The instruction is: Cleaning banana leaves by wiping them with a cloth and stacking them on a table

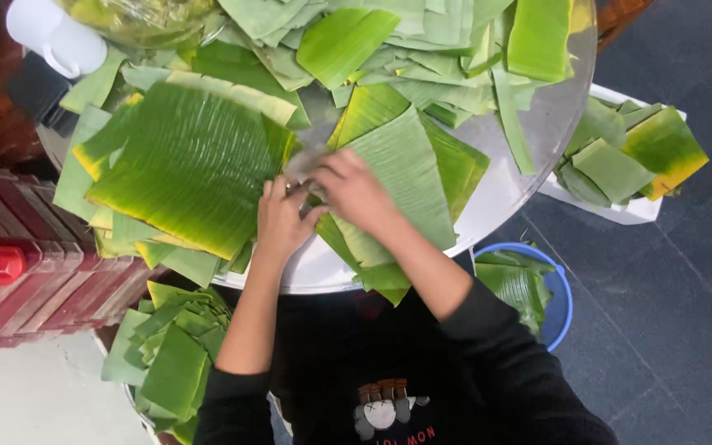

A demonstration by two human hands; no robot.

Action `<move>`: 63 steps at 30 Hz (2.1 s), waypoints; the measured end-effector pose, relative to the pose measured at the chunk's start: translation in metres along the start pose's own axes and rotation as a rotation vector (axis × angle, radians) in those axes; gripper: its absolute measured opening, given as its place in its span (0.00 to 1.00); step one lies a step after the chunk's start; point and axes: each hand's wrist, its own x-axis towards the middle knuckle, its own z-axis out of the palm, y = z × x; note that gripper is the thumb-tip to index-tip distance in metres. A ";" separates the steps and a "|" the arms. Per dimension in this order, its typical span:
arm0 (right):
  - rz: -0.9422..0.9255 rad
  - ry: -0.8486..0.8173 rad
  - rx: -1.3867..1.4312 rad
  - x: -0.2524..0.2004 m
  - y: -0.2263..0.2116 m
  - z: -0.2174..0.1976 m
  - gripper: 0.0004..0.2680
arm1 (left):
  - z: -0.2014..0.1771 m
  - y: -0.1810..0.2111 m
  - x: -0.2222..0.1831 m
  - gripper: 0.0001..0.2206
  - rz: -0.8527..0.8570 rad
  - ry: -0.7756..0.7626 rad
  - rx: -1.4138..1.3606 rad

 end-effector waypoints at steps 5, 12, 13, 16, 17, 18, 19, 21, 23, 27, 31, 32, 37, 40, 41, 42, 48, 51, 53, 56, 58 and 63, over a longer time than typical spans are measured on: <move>0.155 -0.093 0.015 -0.025 0.032 0.069 0.14 | 0.007 -0.001 0.003 0.23 -0.136 -0.098 0.094; 0.294 -0.230 0.171 -0.069 -0.003 0.014 0.07 | -0.016 0.019 0.020 0.25 -0.257 -0.303 0.171; 0.290 -0.214 0.156 -0.077 -0.011 0.003 0.07 | -0.021 0.021 0.027 0.25 -0.238 -0.291 0.171; 0.163 -0.191 0.224 -0.112 -0.041 -0.030 0.10 | -0.027 0.033 0.032 0.30 -0.345 -0.430 0.183; 0.187 -0.199 0.264 -0.119 -0.048 -0.043 0.11 | -0.030 0.037 0.035 0.32 -0.363 -0.461 0.210; 0.213 -0.211 0.308 -0.128 -0.059 -0.057 0.12 | -0.032 0.043 0.033 0.35 -0.387 -0.497 0.237; 0.220 -0.211 0.303 -0.129 -0.059 -0.060 0.12 | -0.034 0.051 0.032 0.35 -0.381 -0.502 0.232; 0.295 -0.259 0.530 -0.125 -0.054 -0.066 0.12 | -0.038 0.067 0.033 0.44 -0.409 -0.529 0.269; 0.329 -0.177 0.514 -0.083 -0.049 -0.089 0.13 | -0.036 0.069 0.031 0.44 -0.429 -0.555 0.277; 0.243 0.013 0.208 -0.022 -0.011 -0.049 0.08 | -0.012 0.052 0.020 0.48 -0.483 -0.531 0.288; 0.271 -0.060 -0.015 -0.020 0.035 0.053 0.04 | -0.017 0.058 0.018 0.47 -0.449 -0.482 0.249; 0.241 -0.058 0.021 -0.018 0.037 0.053 0.03 | -0.015 0.056 0.018 0.46 -0.464 -0.475 0.260; 0.234 -0.020 0.189 -0.037 0.121 0.069 0.04 | -0.017 0.055 0.027 0.47 -0.492 -0.506 0.233; 0.609 -0.064 0.111 -0.061 0.188 0.030 0.05 | -0.017 0.054 0.027 0.48 -0.498 -0.529 0.244; 0.583 -0.036 -0.105 -0.071 0.213 0.027 0.03 | -0.014 0.051 0.027 0.48 -0.471 -0.514 0.230; 0.548 -0.009 -0.312 -0.081 0.236 0.029 0.04 | -0.013 0.048 0.024 0.49 -0.449 -0.504 0.222; 0.316 -0.062 0.008 -0.037 0.035 0.070 0.02 | -0.022 0.054 0.029 0.41 -0.441 -0.524 0.192; 0.312 -0.222 -0.127 -0.047 0.052 0.064 0.02 | -0.019 0.053 0.025 0.45 -0.441 -0.533 0.221; 0.312 -0.257 -0.416 -0.099 0.150 0.068 0.04 | -0.018 0.054 0.024 0.46 -0.448 -0.531 0.222; 0.456 -0.102 -0.498 -0.063 0.184 0.005 0.09 | -0.011 0.046 0.022 0.49 -0.433 -0.538 0.257; 0.591 0.073 -0.281 -0.042 0.151 -0.018 0.10 | -0.011 0.047 0.023 0.50 -0.425 -0.551 0.282; 0.217 -0.159 -0.214 -0.048 -0.008 0.058 0.04 | 0.000 0.037 0.017 0.34 -0.403 -0.519 0.314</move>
